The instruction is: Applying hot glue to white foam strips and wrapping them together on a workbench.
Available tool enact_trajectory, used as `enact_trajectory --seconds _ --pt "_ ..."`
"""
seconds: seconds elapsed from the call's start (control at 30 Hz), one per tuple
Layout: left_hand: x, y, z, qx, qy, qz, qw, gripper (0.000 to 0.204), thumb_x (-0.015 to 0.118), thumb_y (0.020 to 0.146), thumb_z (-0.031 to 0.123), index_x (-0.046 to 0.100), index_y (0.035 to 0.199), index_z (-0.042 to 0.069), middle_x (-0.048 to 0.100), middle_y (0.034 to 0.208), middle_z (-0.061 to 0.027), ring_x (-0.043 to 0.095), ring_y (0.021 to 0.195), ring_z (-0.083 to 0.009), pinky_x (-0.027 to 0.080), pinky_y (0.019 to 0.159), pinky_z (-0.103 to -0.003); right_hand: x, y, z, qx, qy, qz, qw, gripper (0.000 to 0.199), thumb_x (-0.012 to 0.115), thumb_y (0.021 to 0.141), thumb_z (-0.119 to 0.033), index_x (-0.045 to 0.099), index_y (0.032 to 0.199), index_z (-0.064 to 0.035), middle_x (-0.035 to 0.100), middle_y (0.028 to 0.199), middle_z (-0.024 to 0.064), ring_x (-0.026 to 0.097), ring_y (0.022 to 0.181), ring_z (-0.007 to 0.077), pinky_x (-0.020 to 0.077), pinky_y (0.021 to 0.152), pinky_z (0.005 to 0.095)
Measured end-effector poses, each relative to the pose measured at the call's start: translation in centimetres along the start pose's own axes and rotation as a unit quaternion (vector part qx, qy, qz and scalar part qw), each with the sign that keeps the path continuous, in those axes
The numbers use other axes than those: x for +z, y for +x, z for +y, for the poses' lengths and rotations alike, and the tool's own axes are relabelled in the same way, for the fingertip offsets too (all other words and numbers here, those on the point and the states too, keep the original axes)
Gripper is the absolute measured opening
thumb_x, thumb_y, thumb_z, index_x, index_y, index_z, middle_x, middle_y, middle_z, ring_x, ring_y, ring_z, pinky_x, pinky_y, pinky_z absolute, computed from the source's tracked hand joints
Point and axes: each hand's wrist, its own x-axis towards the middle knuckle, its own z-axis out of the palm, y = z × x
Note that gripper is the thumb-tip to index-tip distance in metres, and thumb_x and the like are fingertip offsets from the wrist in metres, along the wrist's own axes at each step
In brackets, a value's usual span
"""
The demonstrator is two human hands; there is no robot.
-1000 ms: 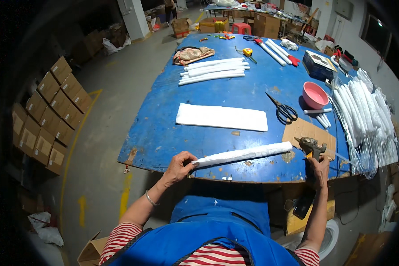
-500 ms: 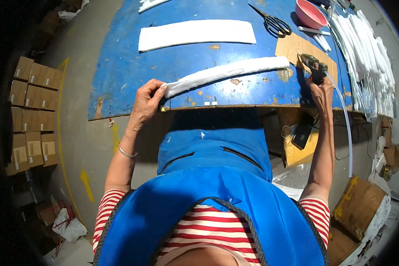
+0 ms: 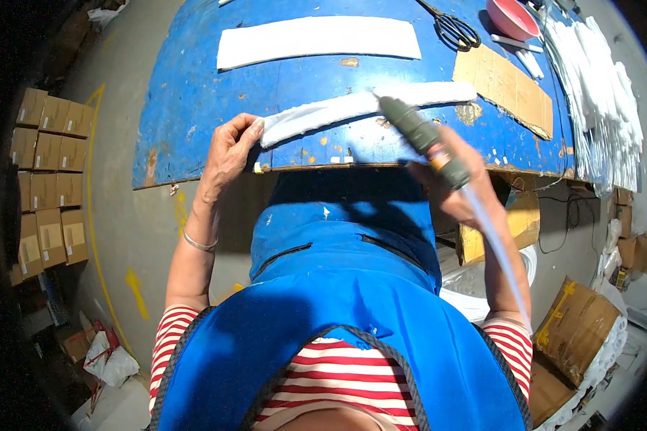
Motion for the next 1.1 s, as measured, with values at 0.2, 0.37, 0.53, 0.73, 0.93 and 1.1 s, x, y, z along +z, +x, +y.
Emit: enact_trajectory --seconds 0.2,0.37,0.53,0.73,0.93,1.1 --pt "0.2 0.4 -0.2 0.023 -0.001 0.037 0.999 0.020 0.056 0.087 0.017 0.058 0.085 -0.002 0.052 0.066 0.0014 0.043 0.063 -0.0050 0.038 0.055 -0.022 2.9 1.6 0.8 -0.178 -0.161 -0.015 0.971 0.020 0.065 0.077 -0.008 0.053 0.092 -0.0013 0.055 0.085 0.0121 0.056 0.076 0.0248 0.0450 0.068 0.0318" --pt "0.3 0.2 0.0 0.020 -0.020 0.038 0.999 0.015 0.057 0.087 0.013 0.057 0.085 -0.001 0.051 0.070 0.0044 0.043 0.066 -0.0034 0.037 0.058 -0.019 1.1 4.7 2.6 -0.010 -0.064 0.133 0.989 0.024 0.069 0.073 -0.009 0.052 0.089 -0.0024 0.053 0.085 0.0110 0.056 0.074 0.0242 0.0461 0.065 0.0324" --pt "0.2 0.2 0.1 0.009 -0.030 0.029 0.999 0.015 0.056 0.088 0.014 0.058 0.085 -0.001 0.052 0.071 0.0042 0.043 0.068 -0.0036 0.038 0.060 -0.020 -0.7 7.7 3.5 -0.073 -0.165 0.116 0.977 0.036 0.069 0.074 -0.006 0.052 0.106 -0.0023 0.058 0.091 0.0068 0.059 0.088 0.0166 0.0471 0.077 0.0288" --pt "0.2 0.2 -0.2 0.028 -0.031 0.029 0.999 0.016 0.055 0.088 0.014 0.058 0.085 -0.001 0.052 0.071 0.0039 0.042 0.069 -0.0043 0.038 0.061 -0.020 0.8 9.2 4.0 -0.168 -0.252 0.092 0.949 0.038 0.070 0.071 -0.006 0.052 0.104 0.0001 0.051 0.109 0.0097 0.059 0.090 0.0230 0.0476 0.078 0.0316" --pt "0.1 0.2 -0.4 0.023 -0.033 0.023 0.999 0.016 0.055 0.088 0.015 0.057 0.085 -0.001 0.051 0.071 0.0042 0.041 0.068 -0.0043 0.037 0.061 -0.020 1.2 10.0 4.8 -0.118 -0.200 0.076 0.970 0.028 0.065 0.077 -0.005 0.051 0.101 0.0008 0.051 0.102 0.0105 0.061 0.083 0.0197 0.0500 0.074 0.0303" --pt "0.1 0.2 -0.4 0.022 -0.029 0.023 0.999 0.016 0.055 0.088 0.015 0.058 0.085 -0.001 0.051 0.071 0.0043 0.041 0.068 -0.0044 0.037 0.060 -0.020 1.1 10.1 5.1 -0.118 -0.201 0.072 0.970 0.024 0.063 0.079 -0.006 0.051 0.099 0.0008 0.049 0.094 0.0095 0.062 0.082 0.0181 0.0507 0.073 0.0302"
